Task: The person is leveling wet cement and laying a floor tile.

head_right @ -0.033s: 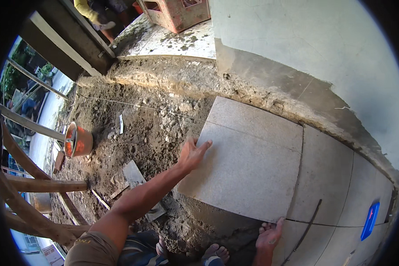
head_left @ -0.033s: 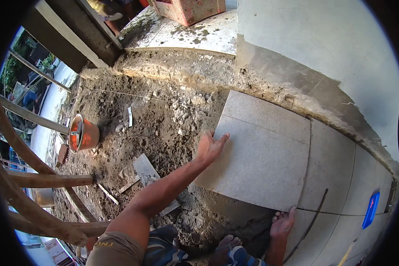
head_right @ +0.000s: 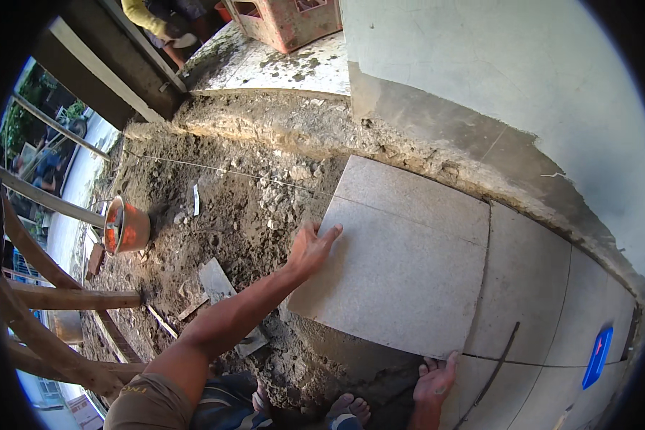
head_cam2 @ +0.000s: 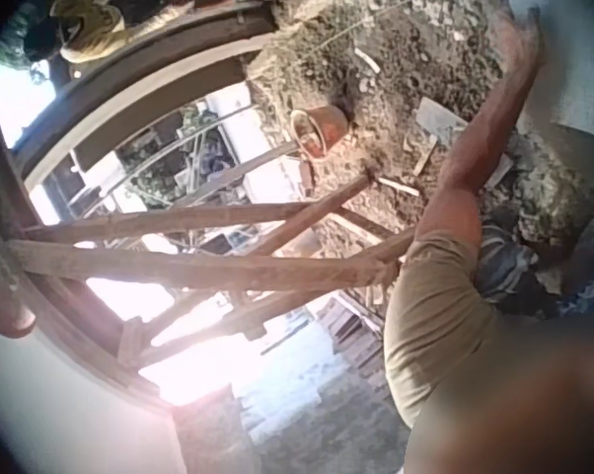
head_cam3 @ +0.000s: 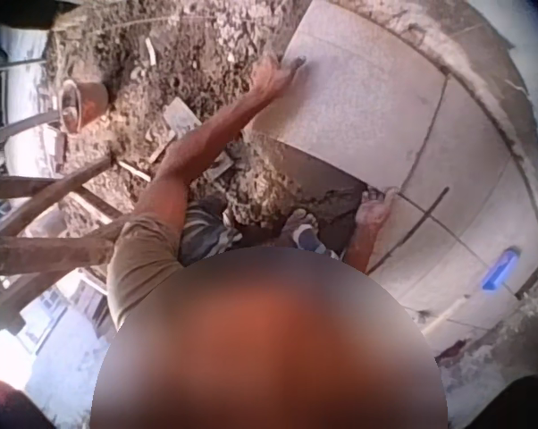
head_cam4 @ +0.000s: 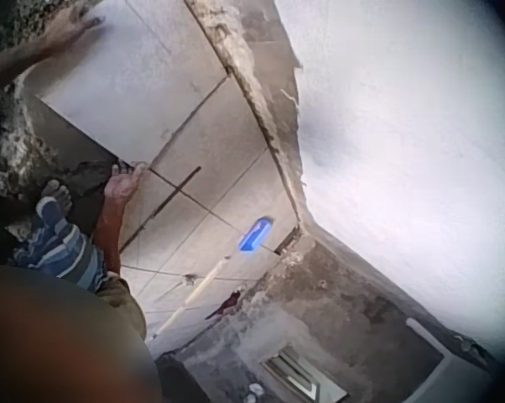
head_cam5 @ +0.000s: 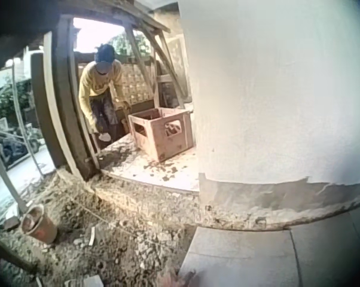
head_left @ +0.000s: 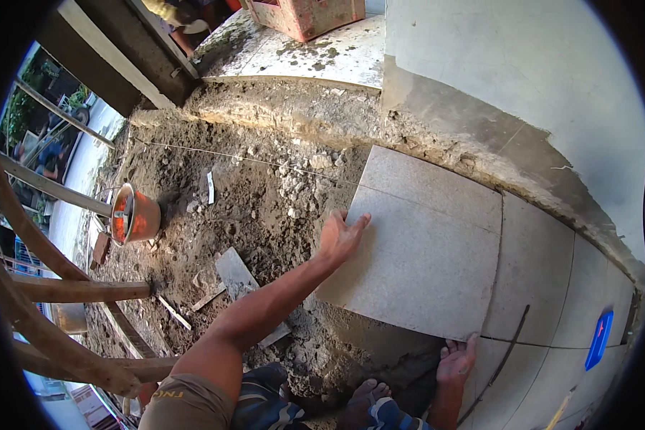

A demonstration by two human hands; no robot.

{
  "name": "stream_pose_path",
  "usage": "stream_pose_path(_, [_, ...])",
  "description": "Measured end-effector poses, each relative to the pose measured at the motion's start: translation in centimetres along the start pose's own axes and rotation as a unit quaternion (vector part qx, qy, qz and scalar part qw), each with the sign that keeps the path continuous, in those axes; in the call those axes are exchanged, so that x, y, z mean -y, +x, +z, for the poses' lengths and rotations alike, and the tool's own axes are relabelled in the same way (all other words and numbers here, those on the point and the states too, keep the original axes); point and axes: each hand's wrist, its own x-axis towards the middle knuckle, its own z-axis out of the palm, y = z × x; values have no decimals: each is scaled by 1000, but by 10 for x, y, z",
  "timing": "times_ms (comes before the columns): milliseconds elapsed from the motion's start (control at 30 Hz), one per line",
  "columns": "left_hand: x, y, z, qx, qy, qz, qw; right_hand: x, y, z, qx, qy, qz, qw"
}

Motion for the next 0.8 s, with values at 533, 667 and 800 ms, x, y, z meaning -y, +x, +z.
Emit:
stream_pose_path(533, [-42, -98, -151, 34, 42, -58, 997, 47, -157, -10, 193, 23, -13, 981])
stream_pose_path(667, [-29, -146, -201, 60, 82, -158, 982, 67, -234, -12, 173, -46, 36, 983])
stream_pose_path(800, [4, -199, -248, 80, 103, -158, 979, 80, -315, -17, 145, -65, 105, 982])
